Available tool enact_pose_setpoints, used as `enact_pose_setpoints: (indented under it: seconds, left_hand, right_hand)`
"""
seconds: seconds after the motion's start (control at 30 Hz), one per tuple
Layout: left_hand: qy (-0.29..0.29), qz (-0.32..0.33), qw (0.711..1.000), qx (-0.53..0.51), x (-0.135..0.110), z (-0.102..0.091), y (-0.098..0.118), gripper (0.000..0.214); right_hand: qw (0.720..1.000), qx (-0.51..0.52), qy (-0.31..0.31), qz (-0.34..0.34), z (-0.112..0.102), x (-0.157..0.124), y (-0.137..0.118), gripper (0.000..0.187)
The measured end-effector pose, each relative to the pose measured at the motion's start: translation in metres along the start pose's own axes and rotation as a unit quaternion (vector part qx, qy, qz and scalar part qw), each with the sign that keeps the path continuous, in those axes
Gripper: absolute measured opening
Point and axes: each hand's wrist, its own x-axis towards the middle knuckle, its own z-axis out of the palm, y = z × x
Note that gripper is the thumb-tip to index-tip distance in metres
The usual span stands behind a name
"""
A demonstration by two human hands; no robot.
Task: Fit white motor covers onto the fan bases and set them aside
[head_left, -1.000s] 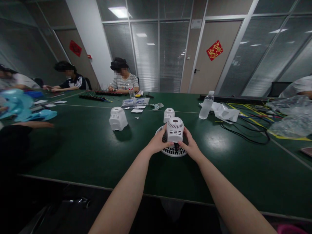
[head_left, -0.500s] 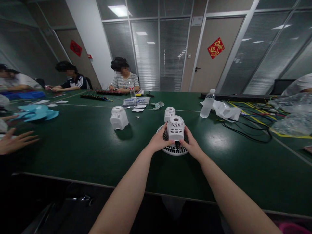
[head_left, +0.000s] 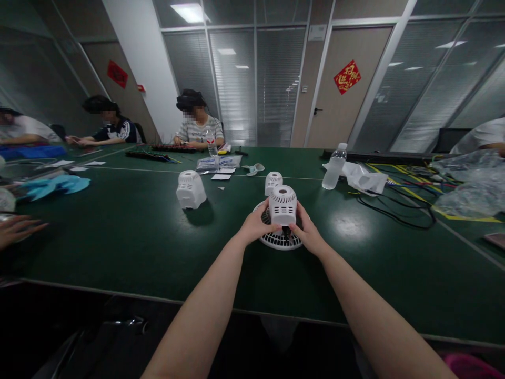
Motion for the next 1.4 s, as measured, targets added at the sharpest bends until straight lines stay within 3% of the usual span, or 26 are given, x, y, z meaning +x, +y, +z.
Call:
enact_pose_setpoints:
  seconds: [0.33,0.57,0.8,1.07,1.4]
  left_hand:
    - [-0.002,0.005,0.999,-0.039,0.001,0.001,0.003,0.099]
    - [-0.062,-0.014,0.996,-0.059,0.002,-0.008,0.001,0.092]
    - [-0.031,0.001,0.994,-0.106,0.006,0.004,-0.001,0.096]
    - [-0.043,0.001,0.990,-0.134,0.005,0.000,-0.005,0.099]
    - [-0.029,0.021,0.999,-0.035,0.005,-0.002,-0.004,0.096]
  right_hand:
    - [1.000,0.002,0.012,0.006,0.002,0.000,-0.002,0.084]
    - [0.999,-0.034,0.005,-0.002,0.002,0.000,-0.005,0.084]
    - [1.000,0.020,-0.005,0.006,0.003,0.001,0.009,0.086]
    - [0.994,-0.107,0.000,-0.006,0.002,0.001,0.001,0.083]
    - [0.999,-0.023,0.027,0.009,0.003,-0.001,0.000,0.082]
